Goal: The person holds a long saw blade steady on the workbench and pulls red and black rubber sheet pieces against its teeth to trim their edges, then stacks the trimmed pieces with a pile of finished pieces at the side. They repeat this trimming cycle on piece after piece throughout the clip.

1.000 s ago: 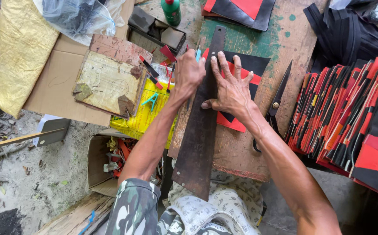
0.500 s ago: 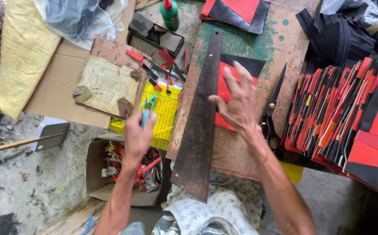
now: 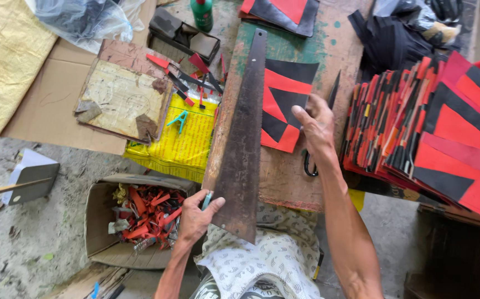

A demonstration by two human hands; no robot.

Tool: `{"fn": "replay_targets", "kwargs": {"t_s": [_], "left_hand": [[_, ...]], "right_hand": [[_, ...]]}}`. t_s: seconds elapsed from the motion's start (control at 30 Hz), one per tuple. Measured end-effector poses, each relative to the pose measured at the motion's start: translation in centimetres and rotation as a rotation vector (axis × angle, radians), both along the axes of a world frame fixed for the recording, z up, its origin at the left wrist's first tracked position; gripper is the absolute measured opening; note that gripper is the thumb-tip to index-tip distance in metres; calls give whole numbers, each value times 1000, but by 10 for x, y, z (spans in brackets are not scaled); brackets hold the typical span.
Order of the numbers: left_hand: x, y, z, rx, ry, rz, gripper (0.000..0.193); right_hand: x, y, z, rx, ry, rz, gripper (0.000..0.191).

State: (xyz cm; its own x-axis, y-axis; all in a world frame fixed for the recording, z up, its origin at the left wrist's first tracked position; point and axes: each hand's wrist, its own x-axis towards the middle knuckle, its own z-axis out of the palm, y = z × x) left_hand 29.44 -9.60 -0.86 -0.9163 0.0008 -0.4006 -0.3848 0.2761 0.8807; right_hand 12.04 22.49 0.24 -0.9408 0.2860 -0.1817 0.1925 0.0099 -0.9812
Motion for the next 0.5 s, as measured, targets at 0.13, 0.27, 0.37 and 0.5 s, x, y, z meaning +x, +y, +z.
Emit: {"fn": "replay_targets", "kwargs": {"t_s": [0.13, 0.27, 0.37, 0.5], "left_hand": [[10, -11, -13, 271, 17, 132, 24], [22, -19, -19, 221, 40, 175, 19], [24, -18, -26, 270, 12, 209, 19], [20, -15, -34, 255, -7, 209, 21]], "right_hand": [[4, -16, 28, 238, 24, 24, 27], [32, -20, 91, 633, 129, -61, 21], [65, 16, 154, 818, 459, -141, 26], [117, 90, 230, 513, 495, -367, 42]]}}
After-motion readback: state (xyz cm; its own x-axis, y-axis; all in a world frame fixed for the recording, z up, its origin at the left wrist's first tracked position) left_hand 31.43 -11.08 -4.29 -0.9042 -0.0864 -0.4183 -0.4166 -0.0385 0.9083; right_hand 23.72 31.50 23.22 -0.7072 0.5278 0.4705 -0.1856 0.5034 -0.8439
